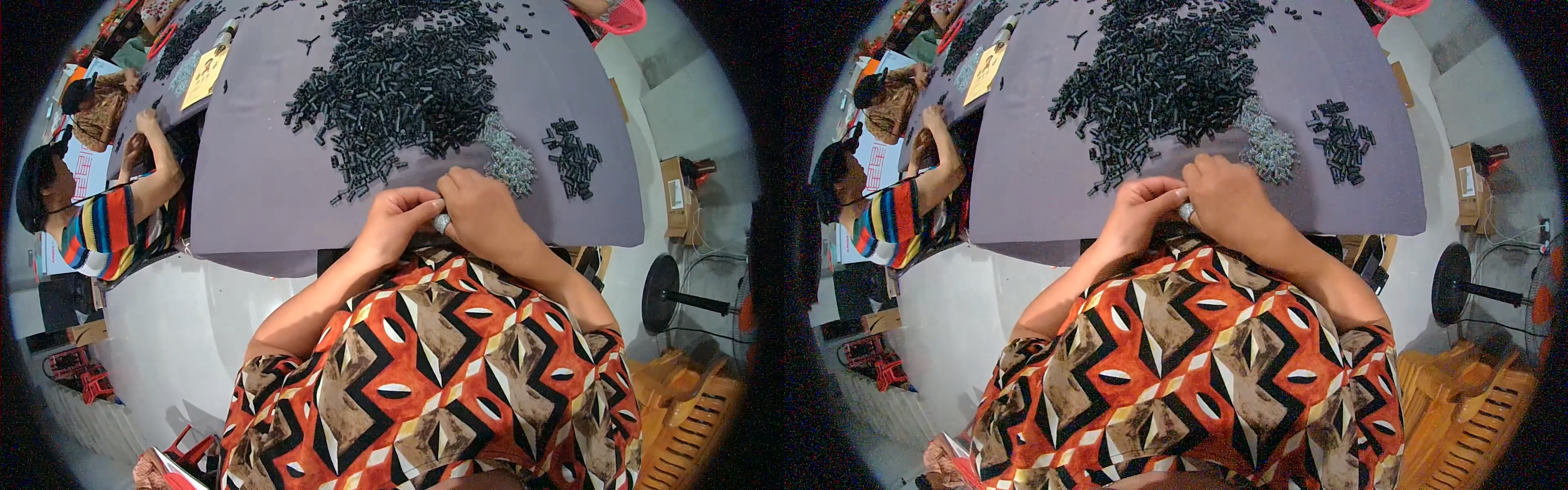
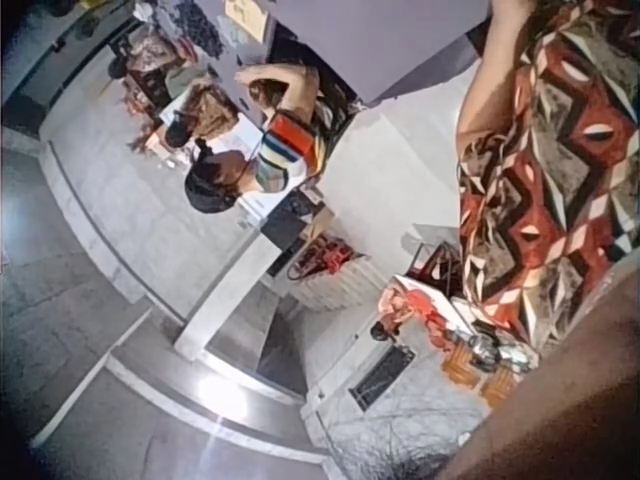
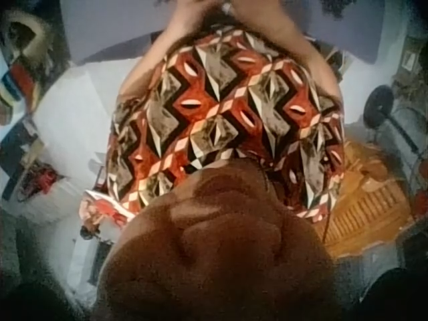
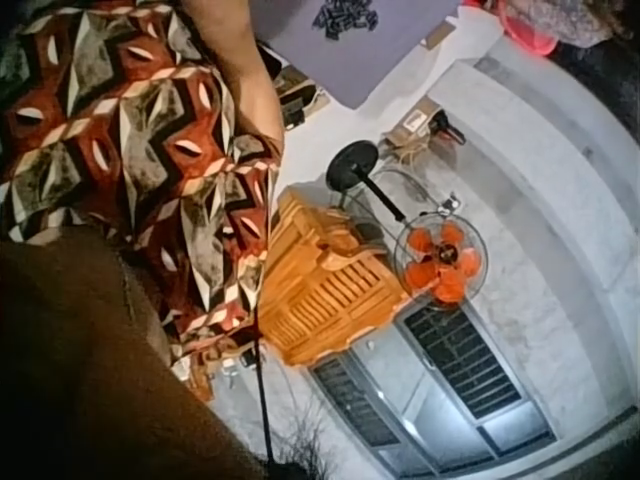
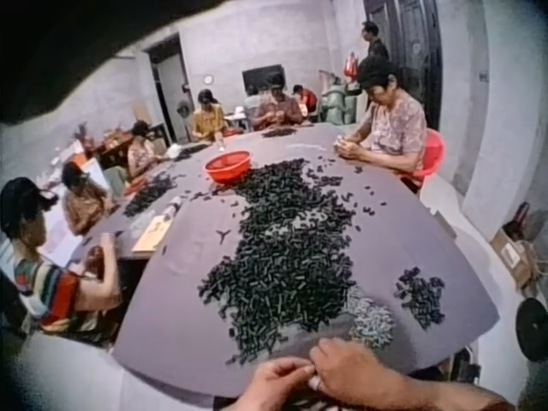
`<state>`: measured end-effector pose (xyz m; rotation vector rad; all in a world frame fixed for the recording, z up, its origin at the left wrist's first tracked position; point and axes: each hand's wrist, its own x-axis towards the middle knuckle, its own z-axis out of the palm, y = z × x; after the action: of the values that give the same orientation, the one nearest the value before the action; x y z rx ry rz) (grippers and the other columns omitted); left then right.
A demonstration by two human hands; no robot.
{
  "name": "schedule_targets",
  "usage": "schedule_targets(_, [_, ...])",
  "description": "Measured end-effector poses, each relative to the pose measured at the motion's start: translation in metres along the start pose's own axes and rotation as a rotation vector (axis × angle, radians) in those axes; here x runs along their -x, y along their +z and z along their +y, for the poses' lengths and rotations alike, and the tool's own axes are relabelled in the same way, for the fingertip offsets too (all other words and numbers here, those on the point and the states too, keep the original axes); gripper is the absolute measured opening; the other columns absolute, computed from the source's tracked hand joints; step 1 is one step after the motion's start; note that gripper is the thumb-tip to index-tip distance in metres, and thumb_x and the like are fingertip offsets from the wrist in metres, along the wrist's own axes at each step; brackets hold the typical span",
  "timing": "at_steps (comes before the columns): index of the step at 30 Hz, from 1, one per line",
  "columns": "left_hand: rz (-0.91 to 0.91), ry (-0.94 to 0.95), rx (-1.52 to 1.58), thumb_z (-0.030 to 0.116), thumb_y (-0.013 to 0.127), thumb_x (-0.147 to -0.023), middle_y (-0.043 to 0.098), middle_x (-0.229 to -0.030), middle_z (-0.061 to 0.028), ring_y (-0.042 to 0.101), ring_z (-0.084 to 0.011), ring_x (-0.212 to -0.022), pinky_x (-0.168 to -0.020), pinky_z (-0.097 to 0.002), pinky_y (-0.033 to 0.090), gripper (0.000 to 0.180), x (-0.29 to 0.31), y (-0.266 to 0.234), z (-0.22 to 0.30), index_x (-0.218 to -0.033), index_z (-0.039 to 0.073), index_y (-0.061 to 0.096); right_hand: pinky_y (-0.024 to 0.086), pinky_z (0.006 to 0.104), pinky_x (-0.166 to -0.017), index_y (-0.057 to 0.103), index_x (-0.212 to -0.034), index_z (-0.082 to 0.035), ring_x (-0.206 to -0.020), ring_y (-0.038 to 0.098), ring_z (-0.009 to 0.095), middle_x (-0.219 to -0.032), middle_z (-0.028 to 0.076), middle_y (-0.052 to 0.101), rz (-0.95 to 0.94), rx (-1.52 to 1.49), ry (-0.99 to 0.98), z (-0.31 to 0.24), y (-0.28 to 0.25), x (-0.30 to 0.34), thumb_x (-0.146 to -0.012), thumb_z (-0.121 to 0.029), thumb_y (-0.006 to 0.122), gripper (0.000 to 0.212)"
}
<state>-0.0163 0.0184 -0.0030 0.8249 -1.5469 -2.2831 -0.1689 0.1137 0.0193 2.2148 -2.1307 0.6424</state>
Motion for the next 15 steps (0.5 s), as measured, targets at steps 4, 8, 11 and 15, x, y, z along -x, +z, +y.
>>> schedule_targets(4, [0.001, -0.008, -0.002, 0.01, 0.063, -0.095, 0.067, -0.084, 0.001, 0.057, -0.0045, -0.071, -0.063, -0.0205, 0.046, 0.015, -0.001, 0.001, -0.002, -0.099, -0.001, 0.071, 0.054, 0.0403, -0.064, 0.057, -0.085, -0.005, -0.078, 0.063, 0.029, -0.083, 0.011, 0.059, 0.0, 0.01, 0.001, -0.001, 0.007, 0.002, -0.075, -0.014, 0.065, 0.015])
schedule_targets(8, [0.031, -0.006, -0.009, 0.009, 0.062, -0.095, 0.067, -0.082, 0.0013, 0.056, -0.0049, -0.069, -0.063, -0.021, 0.046, 0.015, -0.002, 0.001, -0.002, -0.097, -0.002, 0.071, 0.053, 0.0392, -0.063, 0.056, -0.084, -0.005, -0.077, 0.063, 0.029, -0.082, 0.012, 0.059, 0.045, 0.01, 0.011, 0.0, 0.019, 0.004, -0.08, -0.013, 0.061, 0.01])
schedule_targets(11, [-0.023, 0.059, -0.017, 0.008, 0.062, -0.095, 0.07, -0.088, -0.0014, 0.061, -0.006, -0.072, -0.065, -0.0218, 0.049, 0.015, -0.007, -0.006, -0.01, -0.103, -0.002, 0.07, 0.053, 0.039, -0.062, 0.055, -0.083, -0.005, -0.077, 0.064, 0.029, -0.082, 0.012, 0.059, 0.094, -0.027, -0.006, -0.001, 0.022, 0.005, -0.081, -0.014, 0.06, 0.01])
schedule_targets(15, [0.008, 0.026, -0.042, 0.008, 0.063, -0.094, 0.07, -0.088, -0.0016, 0.061, -0.0063, -0.072, -0.065, -0.0217, 0.049, 0.015, -0.002, -0.001, -0.009, -0.103, -0.002, 0.07, 0.053, 0.039, -0.061, 0.055, -0.083, -0.005, -0.076, 0.063, 0.029, -0.081, 0.011, 0.059, 0.108, -0.029, -0.016, 0.0, 0.023, 0.009, -0.081, -0.014, 0.06, 0.01])
